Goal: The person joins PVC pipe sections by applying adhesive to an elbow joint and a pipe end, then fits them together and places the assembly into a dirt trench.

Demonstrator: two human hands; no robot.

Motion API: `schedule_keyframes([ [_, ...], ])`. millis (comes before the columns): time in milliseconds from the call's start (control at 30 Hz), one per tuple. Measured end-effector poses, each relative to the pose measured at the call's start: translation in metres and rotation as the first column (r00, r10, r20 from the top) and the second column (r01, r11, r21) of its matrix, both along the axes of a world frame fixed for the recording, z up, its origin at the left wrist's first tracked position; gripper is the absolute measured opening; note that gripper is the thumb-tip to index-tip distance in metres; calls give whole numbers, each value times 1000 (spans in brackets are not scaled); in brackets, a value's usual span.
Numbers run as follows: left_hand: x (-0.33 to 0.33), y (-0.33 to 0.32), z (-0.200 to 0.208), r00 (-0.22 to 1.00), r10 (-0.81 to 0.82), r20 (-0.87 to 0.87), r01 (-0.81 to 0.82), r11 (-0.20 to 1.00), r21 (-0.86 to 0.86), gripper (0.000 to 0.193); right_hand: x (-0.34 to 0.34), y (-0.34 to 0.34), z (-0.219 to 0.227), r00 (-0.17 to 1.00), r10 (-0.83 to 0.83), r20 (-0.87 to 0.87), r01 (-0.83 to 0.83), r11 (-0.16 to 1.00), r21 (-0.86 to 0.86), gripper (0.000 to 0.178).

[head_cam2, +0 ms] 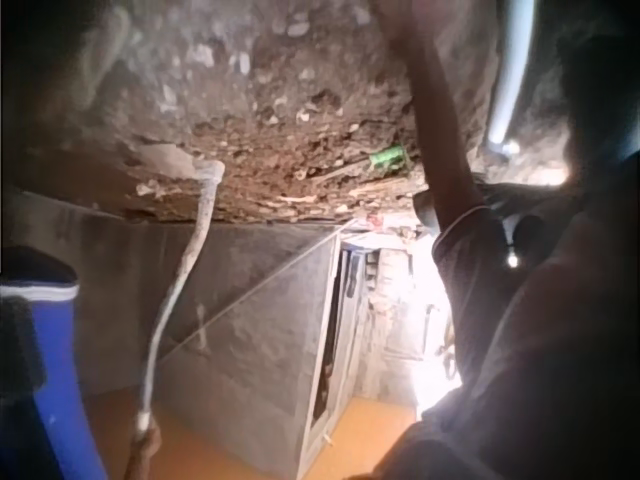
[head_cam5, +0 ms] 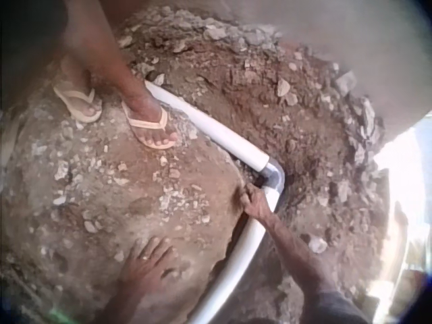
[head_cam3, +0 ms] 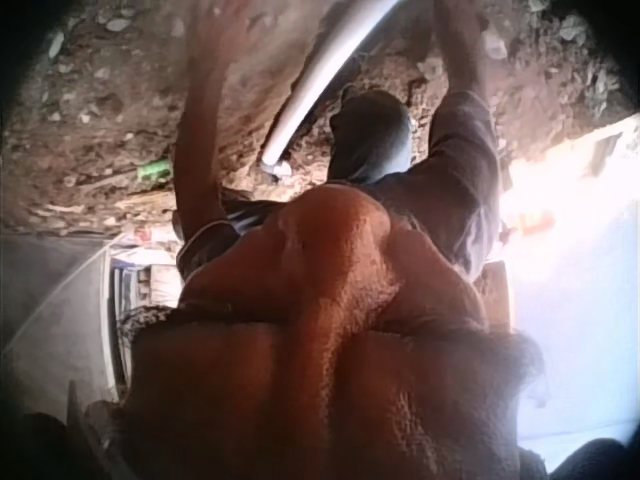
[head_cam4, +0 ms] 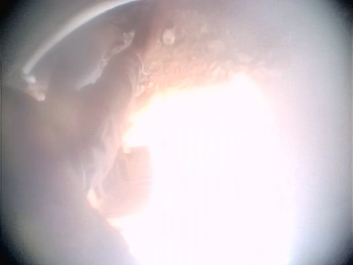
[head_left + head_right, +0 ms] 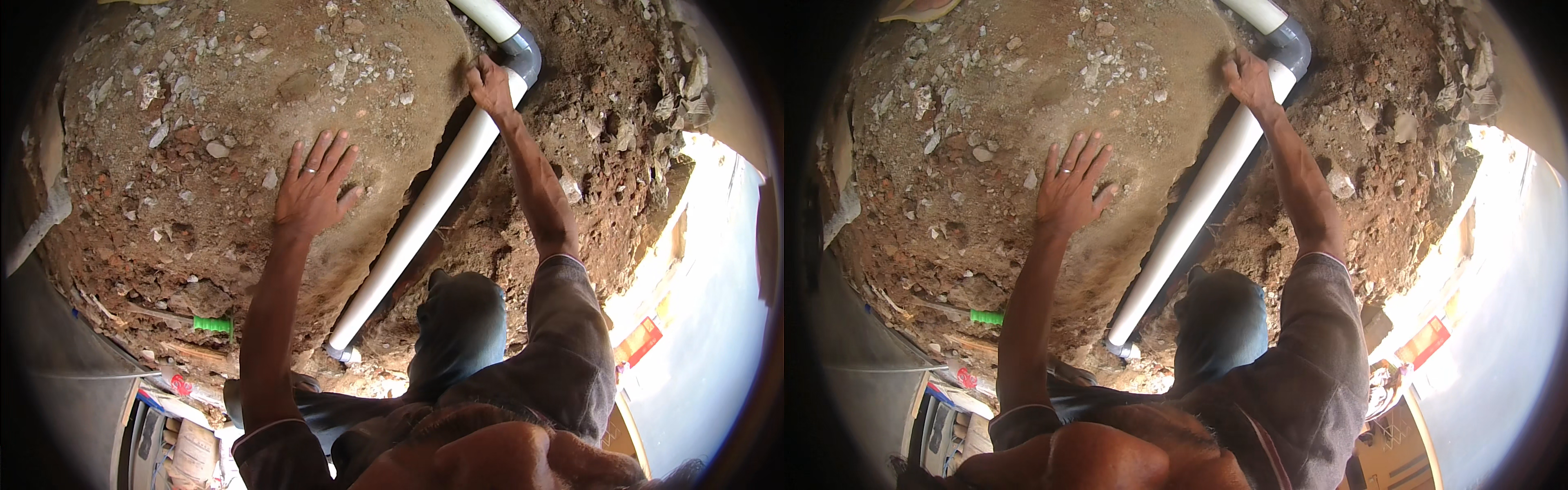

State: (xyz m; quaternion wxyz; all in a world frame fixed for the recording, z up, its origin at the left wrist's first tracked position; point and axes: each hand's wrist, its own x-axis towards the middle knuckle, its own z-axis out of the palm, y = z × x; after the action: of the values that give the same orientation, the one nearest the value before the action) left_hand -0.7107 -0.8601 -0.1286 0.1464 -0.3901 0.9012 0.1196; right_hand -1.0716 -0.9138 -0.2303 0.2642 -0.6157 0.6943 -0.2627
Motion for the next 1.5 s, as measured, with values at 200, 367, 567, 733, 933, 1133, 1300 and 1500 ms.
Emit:
schedule_keyframes([
  [200, 2, -2, 1, 1000, -4, 19, 5, 998, -64, 63, 34, -39, 32, 953, 18, 302, 30, 987, -155, 34],
  [367, -4, -4, 4, 998, -6, 65, 9, 999, -43, 62, -18, -7, -52, 975, -218, -38, 217, 976, -17, 34],
  [567, -4, -3, 3, 998, -11, 68, 13, 999, -30, 63, -18, -11, -47, 986, -150, -76, 143, 985, -91, 25],
  [733, -1, -2, 3, 999, -14, 33, 15, 999, -38, 64, -32, -8, -13, 916, -71, -395, -24, 972, -232, 17],
  [933, -2, -3, 4, 999, -16, 36, 17, 999, -33, 63, -2, 47, 0, 413, 796, -442, -360, 589, 724, 46],
  [1133, -4, -3, 5, 999, -9, 36, 11, 998, -60, 61, -11, 54, -10, 110, 864, -491, -469, 481, 741, 67],
  [1300, 1, -1, 3, 1000, -8, 22, 10, 997, -70, 61, -16, 39, -7, 78, 915, -397, -531, 375, 760, 72],
  [1500, 1, -1, 4, 1000, -11, -6, 10, 997, -79, 61, -20, 25, 1, 112, 943, -314, -483, 328, 812, 84],
])
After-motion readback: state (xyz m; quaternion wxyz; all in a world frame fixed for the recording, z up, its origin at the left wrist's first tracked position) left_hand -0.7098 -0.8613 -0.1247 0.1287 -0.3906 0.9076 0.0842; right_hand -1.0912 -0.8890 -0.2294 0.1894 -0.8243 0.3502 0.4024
